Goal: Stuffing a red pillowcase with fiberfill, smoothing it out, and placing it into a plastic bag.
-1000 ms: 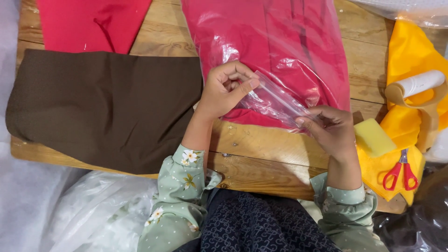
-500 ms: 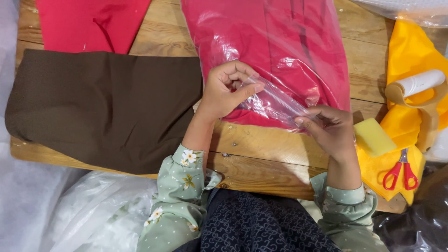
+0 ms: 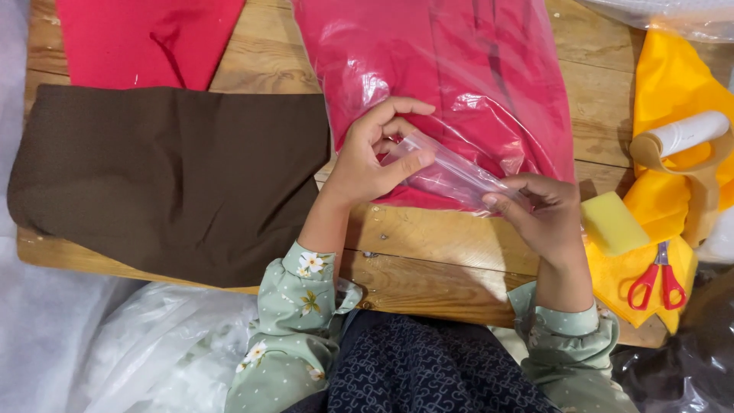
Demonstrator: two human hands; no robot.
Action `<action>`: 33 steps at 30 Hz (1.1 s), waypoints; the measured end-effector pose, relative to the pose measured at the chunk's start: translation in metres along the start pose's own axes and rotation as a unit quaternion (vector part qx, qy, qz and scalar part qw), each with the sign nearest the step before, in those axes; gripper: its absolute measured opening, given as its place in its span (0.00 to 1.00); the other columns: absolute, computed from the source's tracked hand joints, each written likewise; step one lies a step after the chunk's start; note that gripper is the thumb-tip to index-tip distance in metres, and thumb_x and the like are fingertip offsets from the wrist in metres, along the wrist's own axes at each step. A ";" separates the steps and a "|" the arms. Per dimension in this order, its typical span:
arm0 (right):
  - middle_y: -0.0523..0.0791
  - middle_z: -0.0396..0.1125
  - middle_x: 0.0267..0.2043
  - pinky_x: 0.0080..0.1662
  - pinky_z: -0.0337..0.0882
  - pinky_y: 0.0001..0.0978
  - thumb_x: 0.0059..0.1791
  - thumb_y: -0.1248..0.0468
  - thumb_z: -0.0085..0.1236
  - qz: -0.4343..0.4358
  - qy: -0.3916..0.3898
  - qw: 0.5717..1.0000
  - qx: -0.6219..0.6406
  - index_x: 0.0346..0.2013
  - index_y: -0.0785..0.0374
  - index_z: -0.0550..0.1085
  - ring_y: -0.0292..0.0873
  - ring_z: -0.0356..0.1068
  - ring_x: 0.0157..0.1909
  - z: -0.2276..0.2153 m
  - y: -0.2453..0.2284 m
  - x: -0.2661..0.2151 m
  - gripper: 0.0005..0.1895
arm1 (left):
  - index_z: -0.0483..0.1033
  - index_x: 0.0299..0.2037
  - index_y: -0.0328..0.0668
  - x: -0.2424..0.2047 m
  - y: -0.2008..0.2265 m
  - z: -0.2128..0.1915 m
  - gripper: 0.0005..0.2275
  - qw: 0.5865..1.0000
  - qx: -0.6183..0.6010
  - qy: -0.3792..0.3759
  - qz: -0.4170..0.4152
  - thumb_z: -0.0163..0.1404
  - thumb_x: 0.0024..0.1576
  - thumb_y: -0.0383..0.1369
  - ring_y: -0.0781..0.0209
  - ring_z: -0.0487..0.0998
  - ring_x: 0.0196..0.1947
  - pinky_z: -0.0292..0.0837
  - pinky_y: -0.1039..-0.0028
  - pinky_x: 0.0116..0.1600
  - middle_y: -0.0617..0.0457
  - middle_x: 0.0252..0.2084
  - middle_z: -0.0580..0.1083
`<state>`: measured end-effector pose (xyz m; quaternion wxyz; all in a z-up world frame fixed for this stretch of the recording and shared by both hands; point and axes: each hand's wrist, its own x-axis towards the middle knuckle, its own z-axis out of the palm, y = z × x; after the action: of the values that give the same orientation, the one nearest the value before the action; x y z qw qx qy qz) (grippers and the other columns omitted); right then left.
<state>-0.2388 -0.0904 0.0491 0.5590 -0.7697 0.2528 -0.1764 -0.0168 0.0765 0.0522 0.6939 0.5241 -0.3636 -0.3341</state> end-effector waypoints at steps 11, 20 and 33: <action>0.48 0.77 0.38 0.46 0.75 0.34 0.43 0.66 0.76 -0.098 -0.027 0.985 -0.141 0.48 0.63 0.83 0.50 0.78 0.44 -0.004 0.005 0.001 0.19 | 0.81 0.51 0.47 0.004 -0.007 0.008 0.16 0.999 0.011 0.010 0.042 0.66 0.53 0.29 0.74 0.79 0.44 0.76 0.77 0.54 0.53 0.39 0.83; 0.51 0.74 0.35 0.38 0.72 0.41 0.49 0.64 0.71 -0.231 0.022 0.963 -0.138 0.44 0.68 0.82 0.54 0.72 0.33 0.012 -0.014 0.000 0.12 | 0.83 0.50 0.50 -0.003 -0.026 0.034 0.14 0.998 0.019 -0.024 0.048 0.66 0.53 0.31 0.67 0.83 0.46 0.78 0.74 0.54 0.54 0.37 0.83; 0.50 0.72 0.28 0.33 0.70 0.41 0.50 0.72 0.66 -0.215 0.002 0.972 -0.099 0.35 0.68 0.81 0.54 0.70 0.27 0.016 -0.011 0.001 0.01 | 0.85 0.39 0.44 0.004 -0.032 0.028 0.04 0.994 0.035 -0.066 0.078 0.64 0.55 0.28 0.56 0.84 0.40 0.77 0.67 0.50 0.53 0.35 0.82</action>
<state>-0.2270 -0.0762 0.0542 0.4289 -0.8570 0.0989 -0.2680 -0.0410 0.0521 0.0270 0.6735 0.4947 -0.4603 -0.2996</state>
